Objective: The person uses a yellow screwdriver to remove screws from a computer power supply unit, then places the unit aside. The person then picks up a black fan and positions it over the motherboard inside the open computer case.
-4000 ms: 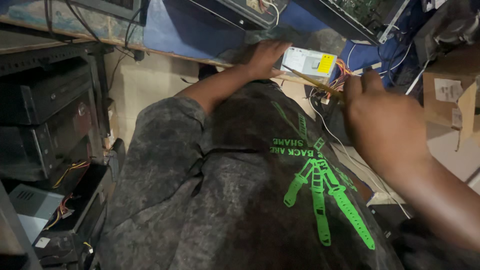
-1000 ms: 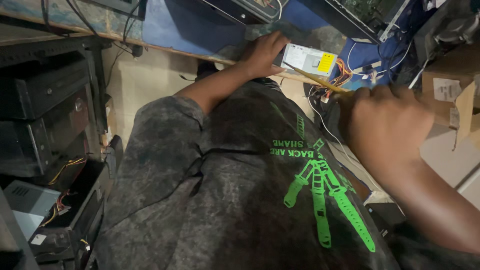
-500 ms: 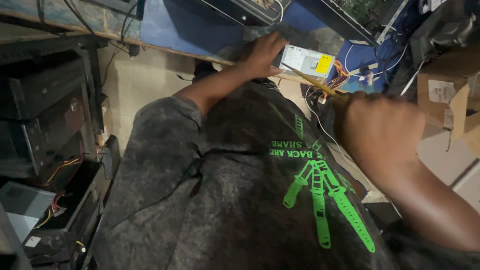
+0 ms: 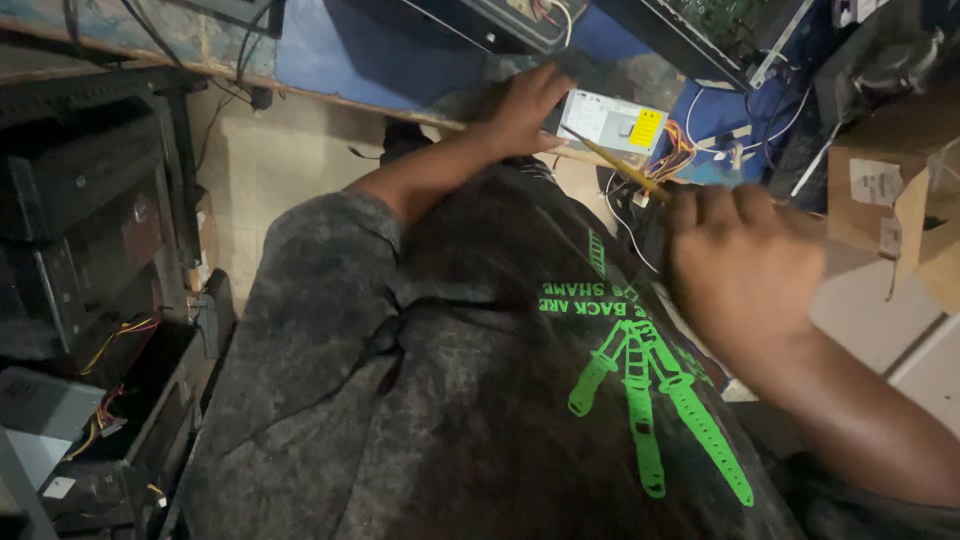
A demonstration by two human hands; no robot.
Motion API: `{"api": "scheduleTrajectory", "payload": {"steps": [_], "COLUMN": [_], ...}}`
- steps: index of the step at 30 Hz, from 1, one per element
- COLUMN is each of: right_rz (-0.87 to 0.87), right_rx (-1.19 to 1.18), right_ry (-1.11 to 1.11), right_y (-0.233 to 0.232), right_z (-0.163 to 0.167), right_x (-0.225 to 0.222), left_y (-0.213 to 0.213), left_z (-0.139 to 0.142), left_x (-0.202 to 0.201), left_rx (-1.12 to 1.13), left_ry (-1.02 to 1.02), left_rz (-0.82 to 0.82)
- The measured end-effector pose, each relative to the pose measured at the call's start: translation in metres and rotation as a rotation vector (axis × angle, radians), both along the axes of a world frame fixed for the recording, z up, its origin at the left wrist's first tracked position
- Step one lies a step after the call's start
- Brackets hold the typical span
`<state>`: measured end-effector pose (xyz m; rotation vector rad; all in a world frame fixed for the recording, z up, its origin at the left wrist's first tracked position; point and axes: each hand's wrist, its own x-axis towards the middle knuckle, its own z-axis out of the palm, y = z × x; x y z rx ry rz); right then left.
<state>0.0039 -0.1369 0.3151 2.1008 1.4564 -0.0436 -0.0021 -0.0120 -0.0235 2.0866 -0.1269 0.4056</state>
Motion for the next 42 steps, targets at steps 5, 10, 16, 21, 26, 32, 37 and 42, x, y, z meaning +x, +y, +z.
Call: {"api": "scheduleTrajectory", "payload": {"steps": [5, 10, 16, 21, 26, 32, 37, 42], "right_rz": [-0.305, -0.479, -0.173, -0.125, -0.332, -0.278, 0.036, -0.073], "right_rx": [-0.257, -0.403, -0.165, -0.073, -0.312, -0.295, -0.09, -0.215], "right_ry": [0.016, 0.034, 0.108, 0.047, 0.116, 0.159, 0.037, 0.001], "right_y": [0.002, 0.003, -0.007, -0.012, -0.013, -0.011, -0.014, -0.01], "right_z": [-0.004, -0.002, 0.012, 0.007, -0.004, -0.002, 0.006, 0.001], "right_x": [-0.001, 0.017, 0.019, 0.016, 0.016, 0.015, 0.009, 0.01], "left_y": [0.0, 0.001, 0.005, 0.006, 0.002, 0.004, 0.009, 0.004], "left_z": [-0.002, 0.0, 0.004, 0.001, -0.002, -0.001, 0.002, 0.0], "left_x": [-0.002, -0.002, -0.004, -0.004, -0.002, -0.004, -0.004, -0.002], "left_rx": [-0.027, -0.031, -0.002, -0.058, -0.01, 0.015, 0.022, 0.001], "left_ry": [0.002, 0.052, -0.05, 0.142, -0.014, 0.013, 0.039, -0.022], "left_rz": [-0.018, -0.026, 0.01, -0.104, -0.007, -0.023, -0.048, -0.02]}}
